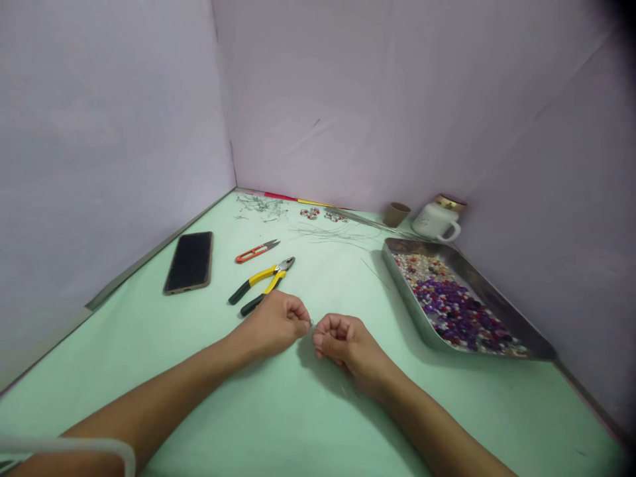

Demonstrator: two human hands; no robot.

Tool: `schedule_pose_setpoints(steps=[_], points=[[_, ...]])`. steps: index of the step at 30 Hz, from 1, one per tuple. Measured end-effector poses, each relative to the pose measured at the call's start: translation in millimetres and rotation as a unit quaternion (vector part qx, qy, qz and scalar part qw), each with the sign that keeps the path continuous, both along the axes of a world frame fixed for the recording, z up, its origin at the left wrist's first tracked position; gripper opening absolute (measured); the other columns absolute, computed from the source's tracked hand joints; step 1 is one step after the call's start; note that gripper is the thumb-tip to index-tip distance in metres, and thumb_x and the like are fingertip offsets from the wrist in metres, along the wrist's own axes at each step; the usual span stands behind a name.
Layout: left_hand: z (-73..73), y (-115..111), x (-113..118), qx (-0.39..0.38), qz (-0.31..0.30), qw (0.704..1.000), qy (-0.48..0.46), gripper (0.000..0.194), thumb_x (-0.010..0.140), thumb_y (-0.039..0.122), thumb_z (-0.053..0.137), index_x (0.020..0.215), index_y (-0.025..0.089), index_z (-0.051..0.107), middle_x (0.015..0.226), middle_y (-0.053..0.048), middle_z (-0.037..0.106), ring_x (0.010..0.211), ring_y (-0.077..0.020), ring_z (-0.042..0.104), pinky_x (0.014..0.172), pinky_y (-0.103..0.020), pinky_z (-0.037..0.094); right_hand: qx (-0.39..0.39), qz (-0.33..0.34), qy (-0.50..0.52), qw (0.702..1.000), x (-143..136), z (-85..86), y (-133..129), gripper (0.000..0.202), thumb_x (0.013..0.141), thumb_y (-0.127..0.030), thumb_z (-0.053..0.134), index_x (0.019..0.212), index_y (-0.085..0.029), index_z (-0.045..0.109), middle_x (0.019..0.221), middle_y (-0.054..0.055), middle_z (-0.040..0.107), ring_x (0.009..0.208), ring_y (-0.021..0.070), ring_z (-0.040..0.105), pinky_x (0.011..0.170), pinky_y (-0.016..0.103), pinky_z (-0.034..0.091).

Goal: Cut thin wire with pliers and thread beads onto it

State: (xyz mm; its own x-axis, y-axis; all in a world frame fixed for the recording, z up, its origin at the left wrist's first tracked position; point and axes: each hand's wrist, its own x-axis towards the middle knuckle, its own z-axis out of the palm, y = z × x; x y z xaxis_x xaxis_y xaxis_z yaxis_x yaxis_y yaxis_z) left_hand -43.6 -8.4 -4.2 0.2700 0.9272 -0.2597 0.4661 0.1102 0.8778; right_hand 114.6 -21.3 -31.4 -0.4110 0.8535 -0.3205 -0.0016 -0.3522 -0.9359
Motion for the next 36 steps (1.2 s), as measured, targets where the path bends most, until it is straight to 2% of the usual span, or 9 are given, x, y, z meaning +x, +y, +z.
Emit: schedule_pose_setpoints(steps=[9, 13, 17, 20, 27, 30, 32, 36], points=[[3.3, -0.2, 0.9, -0.026, 0.008, 0.999, -0.035, 0.010, 0.061, 0.022, 0.052, 0.062, 0.014, 0.058, 0.044, 0.006, 0.043, 0.043, -0.0062, 0.034, 0.041, -0.019, 0.026, -0.042, -0.001, 0.035, 0.999, 3.2, 2.4, 2.3, 0.018, 0.062, -0.024, 0.064, 0.066, -0.014, 0.050, 0.051, -0.003, 0.054, 0.036, 0.0020, 0.022, 0.034, 0.018, 0.009], [2.0, 0.0, 0.8, -0.011, 0.016, 1.000, -0.008, 0.010, 0.059, 0.022, 0.053, 0.060, 0.013, 0.058, 0.047, 0.004, 0.046, 0.045, -0.0065, 0.035, 0.042, -0.019, 0.027, -0.023, 0.017, 0.016, 0.999, 1.0, 2.1, 0.3, 0.023, 0.062, -0.029, 0.067, 0.067, -0.015, 0.049, 0.052, -0.003, 0.053, 0.038, 0.0033, 0.032, 0.034, 0.016, 0.018], [1.2, -2.0, 0.4, -0.017, 0.001, 1.000, -0.005, 0.009, 0.057, 0.021, 0.053, 0.058, 0.013, 0.057, 0.046, 0.004, 0.045, 0.044, -0.0064, 0.034, 0.040, -0.019, 0.026, 0.051, -0.018, -0.029, 0.998, -1.5, 3.6, -1.4, 0.027, 0.064, -0.038, 0.064, 0.071, -0.015, 0.051, 0.052, -0.003, 0.048, 0.045, 0.0079, 0.042, 0.043, 0.020, 0.034], [-1.3, -5.0, 1.5, -0.020, -0.024, 0.999, -0.011, 0.010, 0.058, 0.022, 0.052, 0.057, 0.013, 0.057, 0.044, 0.005, 0.041, 0.042, -0.0062, 0.031, 0.039, -0.019, 0.023, 0.126, -0.040, -0.089, 0.987, -1.7, 4.6, -1.8, 0.025, 0.067, -0.038, 0.061, 0.067, -0.015, 0.051, 0.051, -0.004, 0.044, 0.046, 0.0075, 0.038, 0.044, 0.020, 0.032], [-10.3, -7.5, 5.7, -0.018, -0.026, 0.999, -0.007, 0.015, 0.059, 0.027, 0.051, 0.053, 0.013, 0.054, 0.043, 0.005, 0.035, 0.042, -0.0064, 0.027, 0.039, -0.021, 0.020, 0.260, 0.000, -0.215, 0.941, 0.9, -0.2, -2.5, 0.015, 0.077, -0.028, 0.048, 0.067, -0.018, 0.049, 0.059, -0.002, 0.047, 0.055, 0.0104, 0.040, 0.051, 0.022, 0.031], [-11.9, -7.5, 6.9, -0.027, -0.020, 0.999, -0.023, 0.013, 0.058, 0.025, 0.052, 0.052, 0.014, 0.052, 0.043, 0.006, 0.034, 0.042, -0.0063, 0.027, 0.039, -0.021, 0.020, 0.289, 0.013, -0.246, 0.925, 1.2, -3.5, -1.9, 0.015, 0.079, -0.026, 0.044, 0.066, -0.019, 0.046, 0.058, -0.003, 0.046, 0.056, 0.0112, 0.039, 0.053, 0.022, 0.030], [-11.2, -7.9, 8.5, -0.033, -0.024, 0.999, -0.028, 0.012, 0.058, 0.025, 0.052, 0.052, 0.014, 0.050, 0.043, 0.006, 0.034, 0.043, -0.0063, 0.028, 0.040, -0.021, 0.021, 0.285, 0.006, -0.238, 0.928, 0.5, -5.3, -1.3, 0.017, 0.079, -0.026, 0.042, 0.064, -0.019, 0.043, 0.058, -0.003, 0.044, 0.055, 0.0112, 0.039, 0.053, 0.022, 0.030], [-7.2, -9.3, 12.7, -0.055, -0.013, 0.996, -0.063, 0.012, 0.059, 0.023, 0.051, 0.051, 0.015, 0.049, 0.043, 0.006, 0.035, 0.042, -0.0055, 0.027, 0.040, -0.020, 0.021, 0.208, -0.018, -0.164, 0.964, -1.4, -5.1, 0.7, 0.023, 0.080, -0.032, 0.040, 0.061, -0.019, 0.040, 0.050, -0.005, 0.039, 0.048, 0.0093, 0.037, 0.048, 0.022, 0.030]])
